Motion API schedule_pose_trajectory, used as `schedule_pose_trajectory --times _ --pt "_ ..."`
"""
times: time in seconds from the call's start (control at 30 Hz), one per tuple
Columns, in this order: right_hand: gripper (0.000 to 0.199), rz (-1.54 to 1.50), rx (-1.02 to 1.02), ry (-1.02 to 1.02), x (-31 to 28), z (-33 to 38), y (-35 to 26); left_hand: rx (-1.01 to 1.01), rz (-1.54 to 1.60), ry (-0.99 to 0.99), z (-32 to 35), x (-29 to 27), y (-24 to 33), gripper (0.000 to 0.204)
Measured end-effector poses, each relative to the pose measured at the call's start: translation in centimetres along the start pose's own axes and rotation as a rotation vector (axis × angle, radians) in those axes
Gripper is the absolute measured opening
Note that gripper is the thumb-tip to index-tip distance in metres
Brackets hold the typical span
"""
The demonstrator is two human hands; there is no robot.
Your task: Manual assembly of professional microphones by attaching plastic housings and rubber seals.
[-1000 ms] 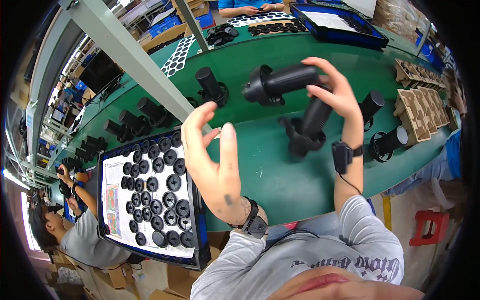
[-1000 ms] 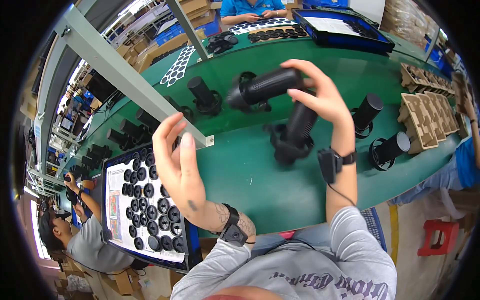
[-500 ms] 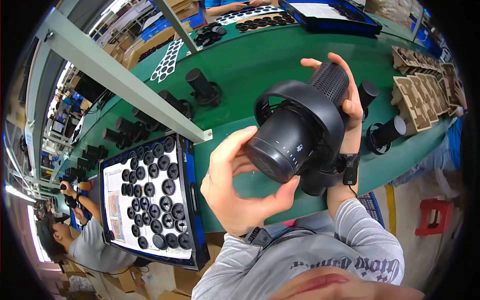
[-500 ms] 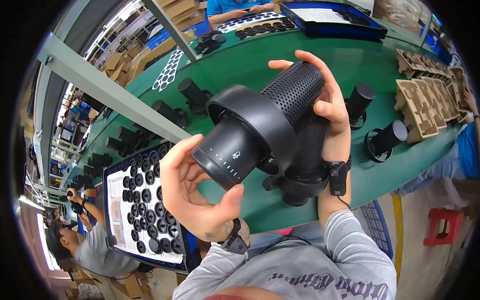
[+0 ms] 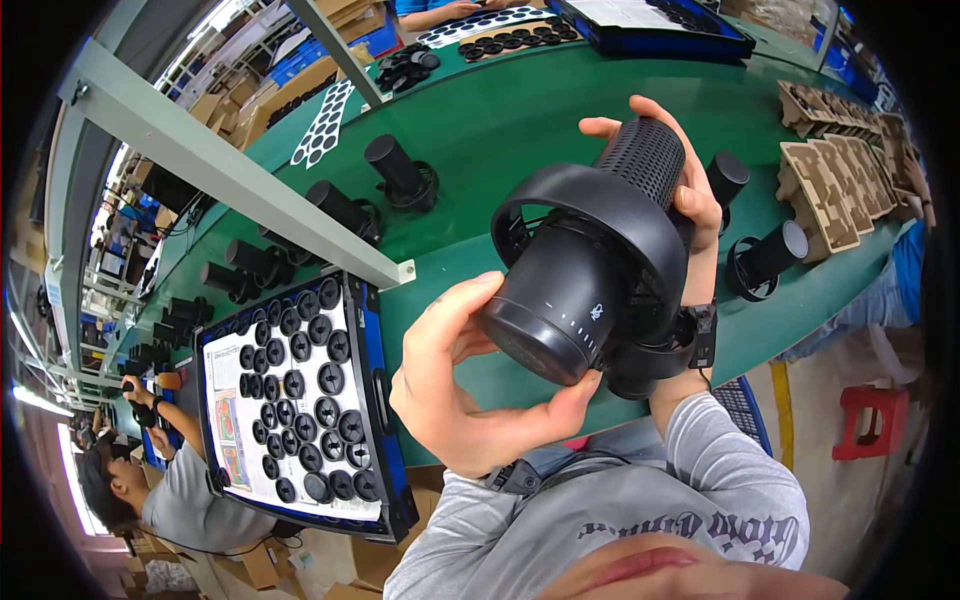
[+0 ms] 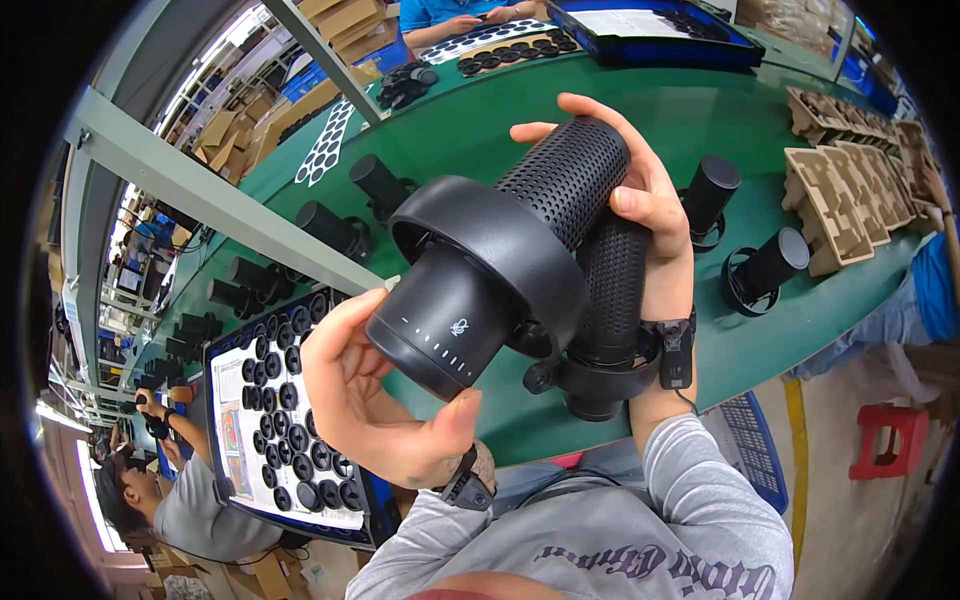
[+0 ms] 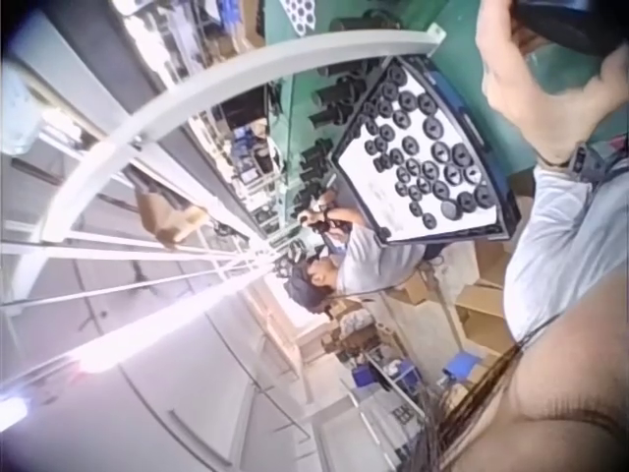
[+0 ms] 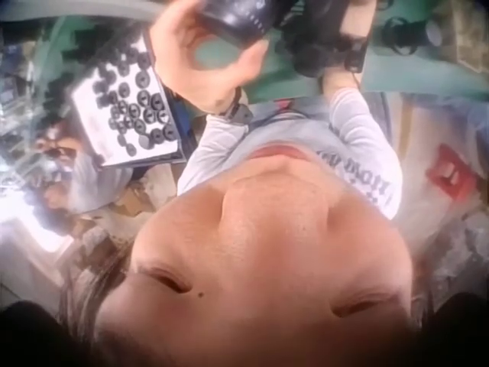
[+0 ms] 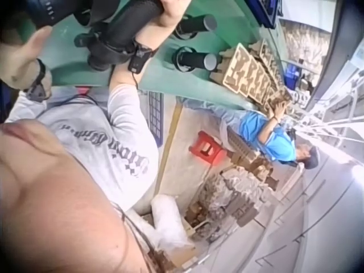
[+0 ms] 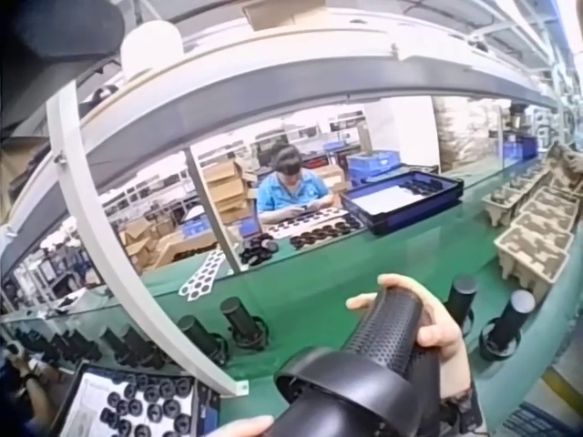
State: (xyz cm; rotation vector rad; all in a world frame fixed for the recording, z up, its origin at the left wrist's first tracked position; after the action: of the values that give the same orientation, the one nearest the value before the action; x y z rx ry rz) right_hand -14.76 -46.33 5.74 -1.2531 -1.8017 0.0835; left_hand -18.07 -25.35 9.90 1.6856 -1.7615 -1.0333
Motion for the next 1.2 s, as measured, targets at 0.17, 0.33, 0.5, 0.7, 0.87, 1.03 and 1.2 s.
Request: schedule_pose_trajectory --times 0.17,0.33,0.5,0.7,0.87,1.03,1.2 --pt "0.081 -0.033 0.005 -0.027 -0.3 -0.1 0.2 0.064 -0.055 0.011 0.2 -0.2 0.5 0.074" --pt "0.08 -0.056 -0.005 -0.124 -0.9 -0.5 0.4 0.16 -0.133 0.023 0.4 0.0 1.3 0.068" --pt "0.088 -0.153 0.051 -0.156 -2.0 -0.8 0.4 0.309 -0.246 -0.108 0.8 0.5 1.9 0.067" --pt "0.087 -0.157 0.034 -0.163 -2.1 -0.9 0.2 0.432 -0.348 -0.199 1.4 1.6 2.5 0.065" --pt "0.085 -0.178 0.028 -0.135 -1.5 -0.7 0.1 0.66 -0.435 -0.14 1.6 2.1 3.7 0.047" --pt "0.083 -0.193 0.023 -0.072 -1.4 -0.3 0.3 0.67 -0.408 -0.042 2.1 2.4 3.5 0.029" --pt "0.074 -0.187 0.021 -0.176 -0.7 -0.2 0.6 0.756 -0.299 -0.058 3.2 2.9 4.0 0.013"
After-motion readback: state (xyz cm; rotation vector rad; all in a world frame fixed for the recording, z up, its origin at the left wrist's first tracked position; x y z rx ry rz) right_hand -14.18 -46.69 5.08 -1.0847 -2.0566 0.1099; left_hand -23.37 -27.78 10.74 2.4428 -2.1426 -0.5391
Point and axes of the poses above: each hand's wrist, its own z-axis away from the middle knuckle, its own x-axis out of the palm, y = z × x, the point moved 8 cm from there along -z, towards the middle knuckle, and after that the axes turned 11 degrees about -x, right-handed, at the moved point
